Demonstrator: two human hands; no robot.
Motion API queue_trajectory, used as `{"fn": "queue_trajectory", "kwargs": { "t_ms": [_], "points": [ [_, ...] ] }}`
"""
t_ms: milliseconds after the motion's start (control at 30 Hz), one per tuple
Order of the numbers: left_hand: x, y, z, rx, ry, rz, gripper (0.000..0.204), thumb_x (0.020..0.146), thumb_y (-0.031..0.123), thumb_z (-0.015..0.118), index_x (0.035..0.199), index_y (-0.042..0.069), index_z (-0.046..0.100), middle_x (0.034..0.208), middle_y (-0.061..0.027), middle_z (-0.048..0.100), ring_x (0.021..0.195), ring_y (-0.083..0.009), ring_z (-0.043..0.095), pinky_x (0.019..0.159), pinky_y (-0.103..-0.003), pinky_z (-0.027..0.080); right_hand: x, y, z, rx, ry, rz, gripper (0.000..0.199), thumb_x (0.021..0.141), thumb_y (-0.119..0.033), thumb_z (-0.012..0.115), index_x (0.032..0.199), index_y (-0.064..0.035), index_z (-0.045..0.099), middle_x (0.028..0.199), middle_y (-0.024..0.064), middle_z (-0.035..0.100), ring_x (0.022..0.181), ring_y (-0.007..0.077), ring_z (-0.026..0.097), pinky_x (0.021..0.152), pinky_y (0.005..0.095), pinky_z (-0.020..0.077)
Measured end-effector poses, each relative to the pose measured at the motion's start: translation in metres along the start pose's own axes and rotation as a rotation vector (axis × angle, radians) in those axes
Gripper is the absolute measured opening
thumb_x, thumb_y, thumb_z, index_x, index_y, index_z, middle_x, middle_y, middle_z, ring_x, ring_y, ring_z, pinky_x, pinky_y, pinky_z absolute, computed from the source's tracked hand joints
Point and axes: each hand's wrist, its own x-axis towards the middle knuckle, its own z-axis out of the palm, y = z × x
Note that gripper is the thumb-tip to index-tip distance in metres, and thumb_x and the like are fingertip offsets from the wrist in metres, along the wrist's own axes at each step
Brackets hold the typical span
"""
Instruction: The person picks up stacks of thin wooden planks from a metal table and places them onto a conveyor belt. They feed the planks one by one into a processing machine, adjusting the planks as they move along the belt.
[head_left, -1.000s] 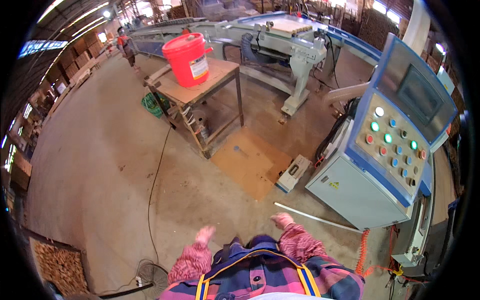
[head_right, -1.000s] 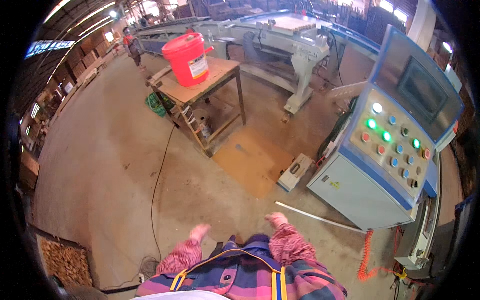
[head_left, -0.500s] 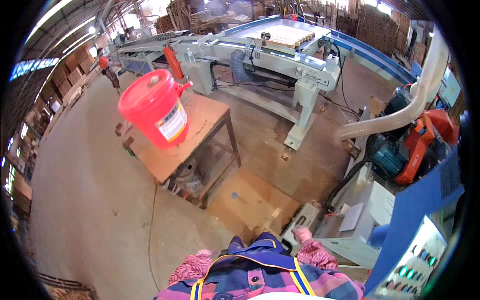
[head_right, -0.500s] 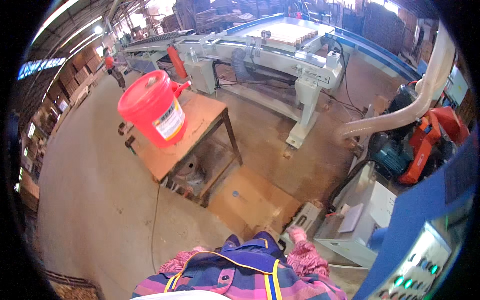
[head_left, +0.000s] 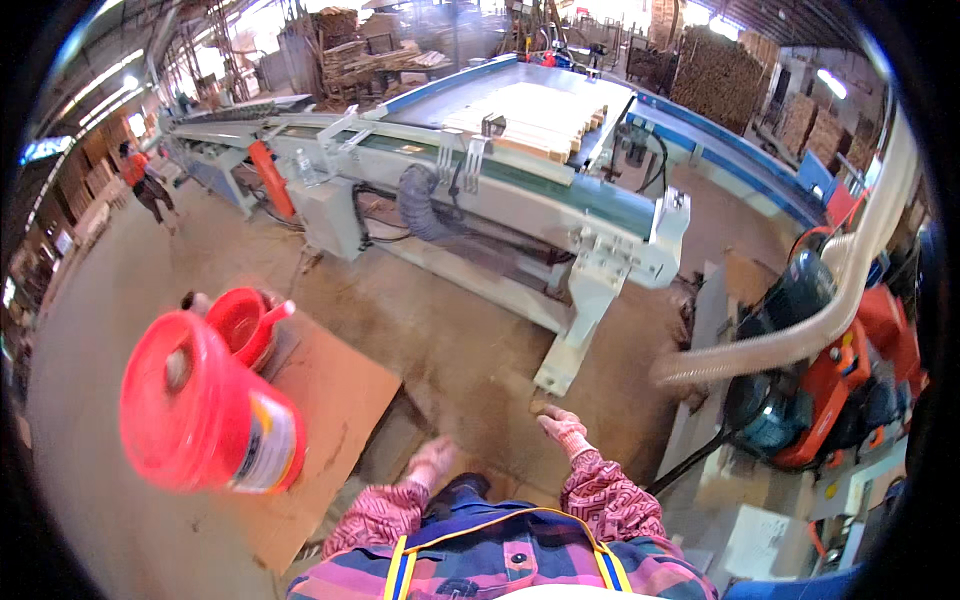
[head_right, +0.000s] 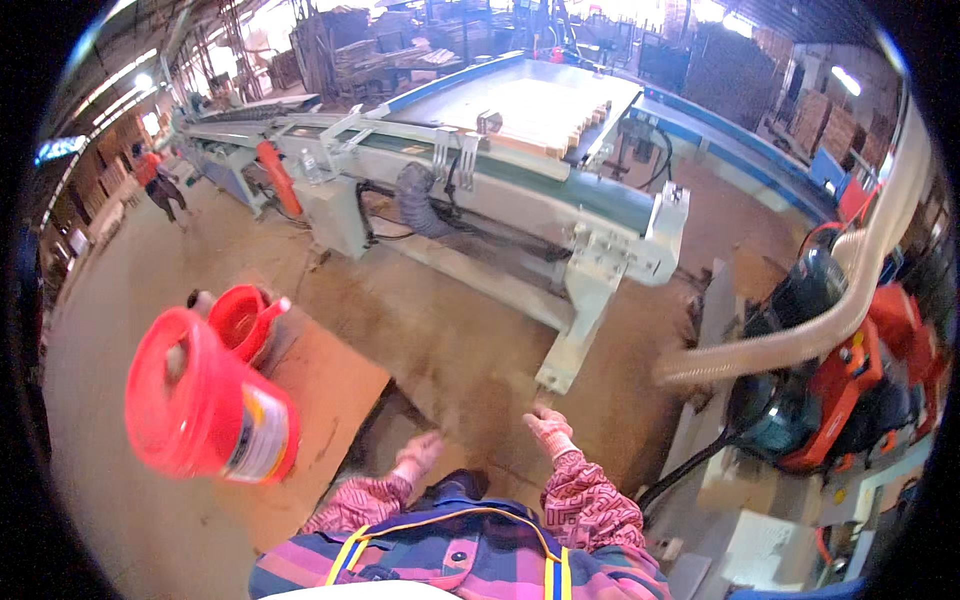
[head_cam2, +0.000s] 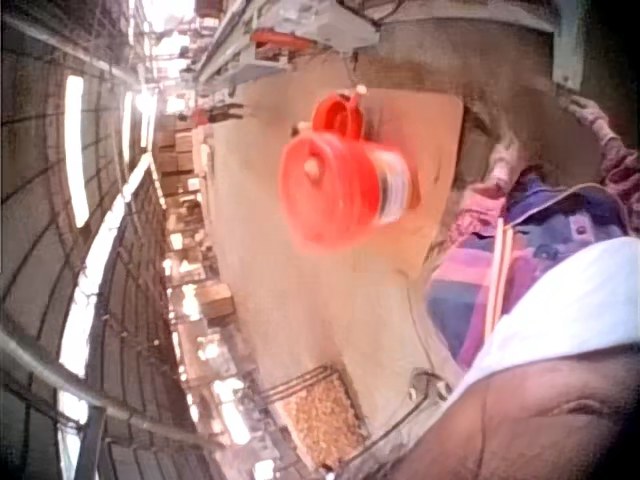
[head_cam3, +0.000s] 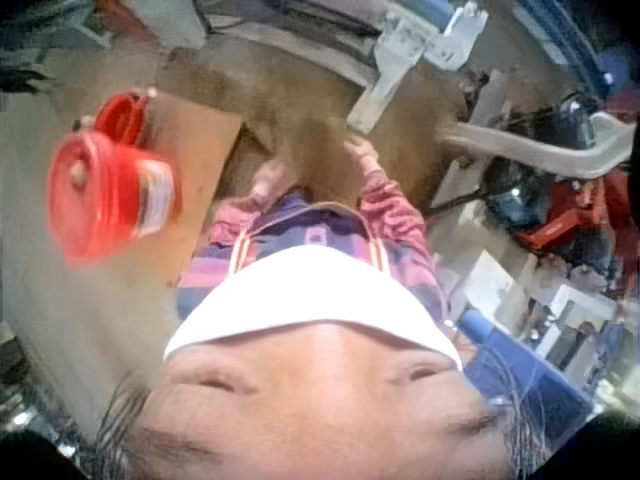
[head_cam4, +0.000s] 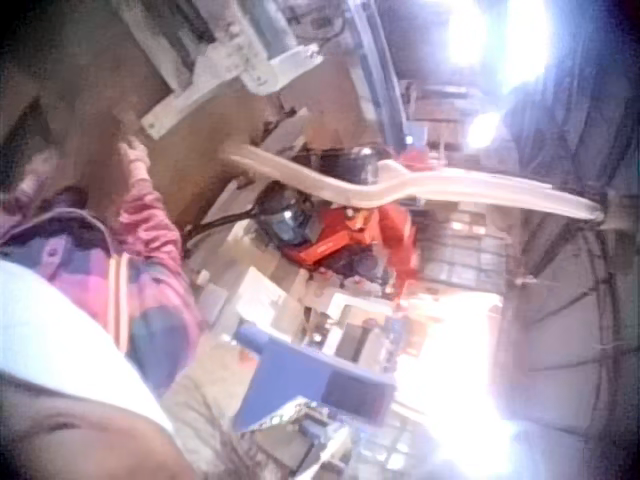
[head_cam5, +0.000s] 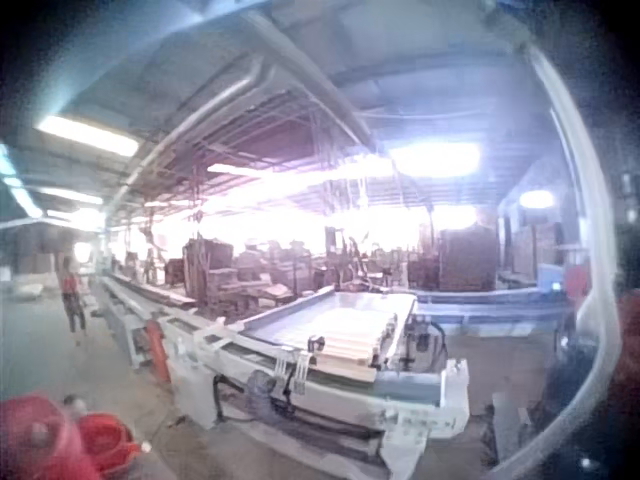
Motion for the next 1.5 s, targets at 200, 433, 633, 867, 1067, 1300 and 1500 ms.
{"fn": "queue_trajectory", "kwargs": {
  "t_ms": [200, 433, 633, 867, 1067, 1300, 1500],
  "points": [
    [0.190, 0.227, -0.087, -0.493, 0.150, 0.441, 0.042, 0.098, 0.028, 0.062, 0.130, 0.001, 0.062, 0.124, -0.0114, 0.068, 0.117, -0.0194, 0.063, 0.100, -0.027, 0.047, 0.123, -0.088, -0.096, -0.037, 0.379, -0.207, 0.048, 0.087, -0.037, 0.067, 0.131, -0.0191, 0.064, 0.123, 0.0126, 0.068, 0.117, 0.0292, 0.063, 0.101, 0.0382, 0.0475],
    [0.348, 0.303, -0.248, -0.606, 0.551, 0.488, 0.035, 0.094, 0.011, 0.068, 0.124, -0.007, 0.063, 0.121, -0.0134, 0.069, 0.104, -0.0188, 0.067, 0.094, -0.031, 0.053, 0.225, -0.293, -0.206, 0.091, 0.800, -0.463, 0.047, 0.088, -0.022, 0.069, 0.132, -0.0052, 0.061, 0.119, 0.0153, 0.069, 0.109, 0.0241, 0.067, 0.095, 0.0343, 0.0504],
    [0.481, 0.288, -0.384, -0.987, 0.548, 0.691, 0.035, 0.097, 0.013, 0.065, 0.127, -0.004, 0.063, 0.111, -0.0077, 0.070, 0.097, -0.0142, 0.065, 0.086, -0.025, 0.052, 0.371, -0.429, -0.278, -0.474, 0.848, -0.582, 0.058, 0.089, -0.035, 0.069, 0.139, -0.0103, 0.055, 0.136, 0.0137, 0.059, 0.121, 0.0311, 0.060, 0.104, 0.0382, 0.0458],
    [0.574, 0.425, -0.432, 0.140, 0.656, 0.667, 0.036, 0.092, 0.029, 0.066, 0.122, 0.009, 0.068, 0.115, -0.0096, 0.071, 0.109, -0.0256, 0.066, 0.096, -0.034, 0.051, 0.462, -0.495, -0.294, -0.954, 0.476, -0.092, 0.096, 0.078, -0.061, 0.071, 0.156, -0.0213, 0.031, 0.160, 0.0182, 0.025, 0.147, 0.0367, 0.025, 0.119, 0.0445, 0.0278],
    [0.701, 0.518, -0.418, 0.876, 0.361, 0.653, 0.068, 0.085, 0.053, 0.068, 0.146, 0.031, 0.046, 0.154, -0.0087, 0.041, 0.143, -0.0298, 0.036, 0.117, -0.043, 0.031, 0.479, -0.475, -0.298, -0.938, 0.544, -0.107, 0.098, 0.075, -0.062, 0.072, 0.155, -0.0204, 0.032, 0.156, 0.0199, 0.027, 0.147, 0.0393, 0.021, 0.120, 0.0455, 0.0249],
    [0.767, 0.550, -0.374, 1.125, 0.039, 0.919, 0.092, 0.072, 0.067, 0.072, 0.151, 0.035, 0.037, 0.160, -0.0065, 0.031, 0.148, -0.0335, 0.026, 0.121, -0.049, 0.023, 0.480, -0.440, -0.300, -0.961, 0.640, -0.296, 0.092, 0.072, -0.054, 0.078, 0.150, -0.0186, 0.042, 0.154, 0.0180, 0.033, 0.144, 0.0412, 0.027, 0.118, 0.0477, 0.0291],
    [0.804, 0.514, -0.379, 0.899, 0.140, 1.445, 0.086, 0.073, 0.069, 0.068, 0.146, 0.032, 0.044, 0.150, -0.0046, 0.046, 0.142, -0.0307, 0.038, 0.122, -0.050, 0.023, 0.472, -0.438, -0.298, -0.970, 0.637, -0.482, 0.088, 0.071, -0.050, 0.079, 0.144, -0.0113, 0.048, 0.149, 0.0180, 0.041, 0.140, 0.0424, 0.035, 0.115, 0.0501, 0.0342]
  ]
}}
